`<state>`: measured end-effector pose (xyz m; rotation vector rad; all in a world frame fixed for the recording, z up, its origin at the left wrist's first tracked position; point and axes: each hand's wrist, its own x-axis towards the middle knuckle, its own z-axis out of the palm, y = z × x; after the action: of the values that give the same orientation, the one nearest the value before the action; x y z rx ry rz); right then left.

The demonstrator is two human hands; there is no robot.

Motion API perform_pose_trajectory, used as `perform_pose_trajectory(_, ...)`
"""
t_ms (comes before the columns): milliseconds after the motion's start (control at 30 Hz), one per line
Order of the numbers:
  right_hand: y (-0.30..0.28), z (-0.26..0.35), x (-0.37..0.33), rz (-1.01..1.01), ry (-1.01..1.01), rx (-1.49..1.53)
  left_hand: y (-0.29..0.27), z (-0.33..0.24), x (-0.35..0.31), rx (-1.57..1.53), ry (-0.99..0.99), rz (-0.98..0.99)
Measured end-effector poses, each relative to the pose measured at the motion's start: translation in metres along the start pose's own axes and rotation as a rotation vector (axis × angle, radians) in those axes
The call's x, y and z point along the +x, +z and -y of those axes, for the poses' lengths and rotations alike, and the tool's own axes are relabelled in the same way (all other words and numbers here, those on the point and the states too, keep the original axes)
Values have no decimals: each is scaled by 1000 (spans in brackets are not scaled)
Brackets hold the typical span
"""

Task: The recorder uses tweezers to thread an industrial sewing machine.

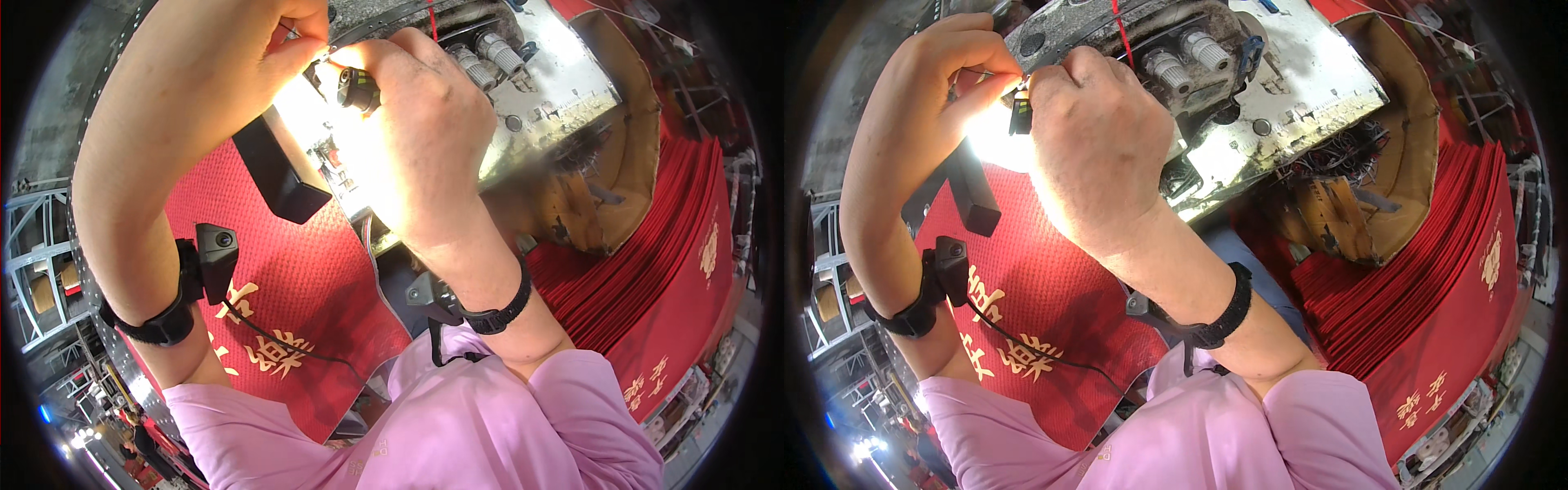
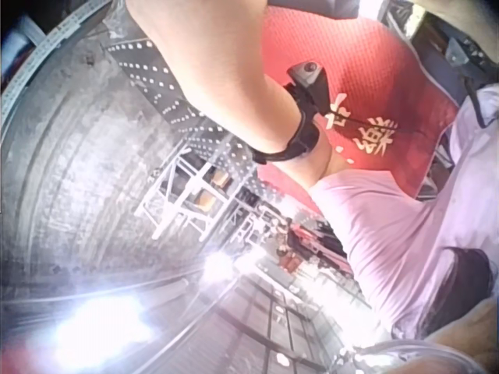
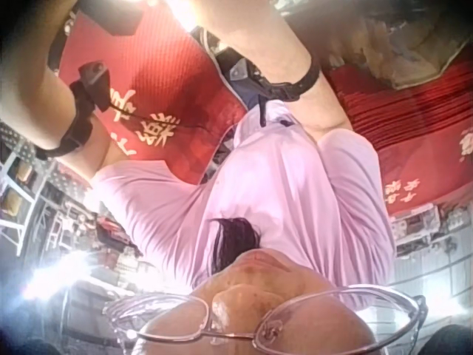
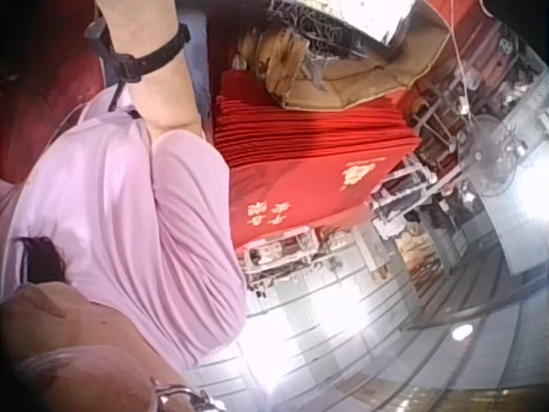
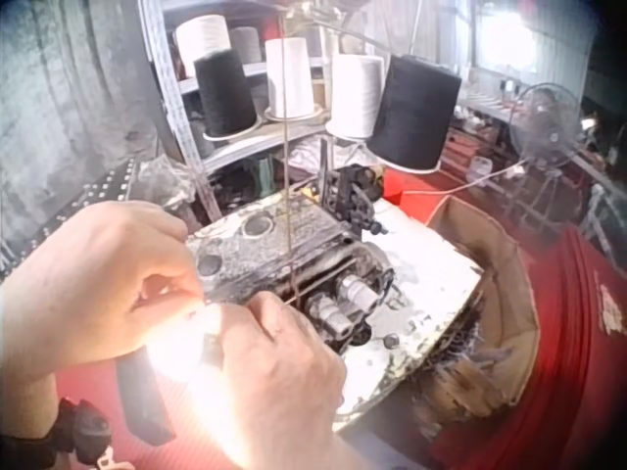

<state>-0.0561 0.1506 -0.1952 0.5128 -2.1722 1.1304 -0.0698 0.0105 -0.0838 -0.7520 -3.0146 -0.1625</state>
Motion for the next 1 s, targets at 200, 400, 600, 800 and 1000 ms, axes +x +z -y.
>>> perform_pose_trajectory(200,-14,-8,0,62,-54,113,0,-2,-9,-117,30,-16)
perform_pose_trajectory(400,-47,-14,-7,240,-35,263,0,-25,-13,-332,115,-102)
perform_pose_trajectory(600,-40,-29,1,127,-96,334,-2,-23,-11,-363,-29,89)
perform_pose_trajectory(800,-52,-35,-9,184,-15,330,-4,-14,-13,-88,-143,104)
perform_pose_trajectory(1000,-62,-47,-14,218,25,348,1,-21,-9,-57,-75,48)
